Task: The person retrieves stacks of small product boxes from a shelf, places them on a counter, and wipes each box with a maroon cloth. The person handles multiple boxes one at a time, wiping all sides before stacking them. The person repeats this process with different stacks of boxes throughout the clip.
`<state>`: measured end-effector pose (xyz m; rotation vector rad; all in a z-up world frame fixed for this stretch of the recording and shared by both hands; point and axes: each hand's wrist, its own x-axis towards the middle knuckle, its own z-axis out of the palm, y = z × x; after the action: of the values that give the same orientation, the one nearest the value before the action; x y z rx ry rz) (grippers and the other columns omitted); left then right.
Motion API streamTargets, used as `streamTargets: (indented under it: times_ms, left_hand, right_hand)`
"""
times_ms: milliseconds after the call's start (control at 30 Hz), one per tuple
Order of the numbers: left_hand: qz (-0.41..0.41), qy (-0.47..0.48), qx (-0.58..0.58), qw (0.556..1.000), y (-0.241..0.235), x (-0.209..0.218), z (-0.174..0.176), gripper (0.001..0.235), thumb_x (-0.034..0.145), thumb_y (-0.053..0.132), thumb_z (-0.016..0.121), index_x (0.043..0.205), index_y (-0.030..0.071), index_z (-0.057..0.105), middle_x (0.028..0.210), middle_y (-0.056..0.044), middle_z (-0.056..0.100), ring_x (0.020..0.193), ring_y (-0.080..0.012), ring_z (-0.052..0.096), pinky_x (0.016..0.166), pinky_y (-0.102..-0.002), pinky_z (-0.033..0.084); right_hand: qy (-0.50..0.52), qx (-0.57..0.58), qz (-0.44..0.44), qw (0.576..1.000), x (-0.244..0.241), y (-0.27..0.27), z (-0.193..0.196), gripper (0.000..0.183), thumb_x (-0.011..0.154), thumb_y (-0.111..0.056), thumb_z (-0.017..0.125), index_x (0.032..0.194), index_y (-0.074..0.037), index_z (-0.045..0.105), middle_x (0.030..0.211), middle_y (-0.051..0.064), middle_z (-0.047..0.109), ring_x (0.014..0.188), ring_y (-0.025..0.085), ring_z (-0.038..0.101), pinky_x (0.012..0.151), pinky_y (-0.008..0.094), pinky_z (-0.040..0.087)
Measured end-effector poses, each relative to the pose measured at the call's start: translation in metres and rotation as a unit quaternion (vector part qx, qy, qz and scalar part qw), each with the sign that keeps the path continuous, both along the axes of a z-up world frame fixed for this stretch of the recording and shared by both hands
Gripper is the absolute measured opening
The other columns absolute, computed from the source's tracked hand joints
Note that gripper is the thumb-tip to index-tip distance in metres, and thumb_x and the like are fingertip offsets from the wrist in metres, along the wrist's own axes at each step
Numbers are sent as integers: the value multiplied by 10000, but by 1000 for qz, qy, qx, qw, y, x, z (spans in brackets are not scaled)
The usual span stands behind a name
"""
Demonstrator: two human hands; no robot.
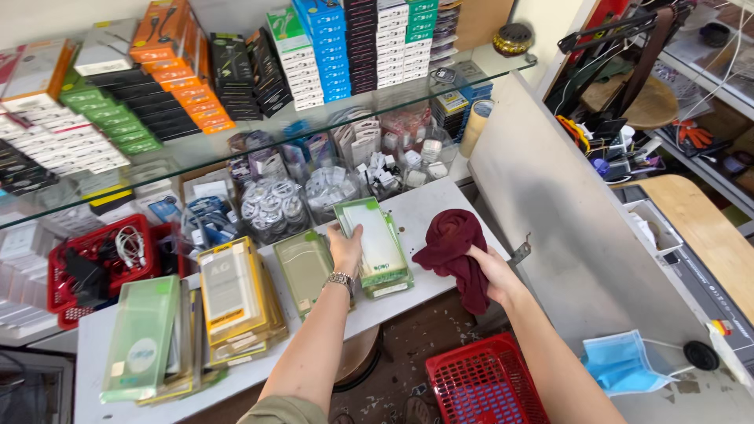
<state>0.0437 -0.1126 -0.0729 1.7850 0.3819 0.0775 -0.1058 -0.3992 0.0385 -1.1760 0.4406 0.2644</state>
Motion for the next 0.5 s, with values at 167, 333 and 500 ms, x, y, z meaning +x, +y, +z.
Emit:
streamTargets:
  times_ms: [167,333,500]
  left_hand:
    - [-39,65,225,971,-1,-6,-11,876,812,402,827,1495,117,358,1484,-196,439,1387,-424,379,1111,-566,353]
    - [135,-3,311,941,47,-51,-13,895,823,425,793,1557,145,367,1583,-185,391,1480,-407,325,1165,-614,320]
    - [108,172,252,946,89,-86,-5,1240,691,495,910,1568,15,176,1563,-294,292,1428,-474,301,1139,-588,307]
  right_hand:
    - [24,37,-9,999,3,-9,-4,490,908,-267,682,1318,-8,608,1154,120,734,962,217,732,786,373,616]
    - [10,77,-17,997,23,2,-13,492,909,-289,664,1327,-37,603,1195,130,719,1021,250,707,864,412,575]
    - [11,131,-29,991,50,25,-20,469,915,-269,645,1328,-48,610,1255,97,712,1101,236,690,956,404,559]
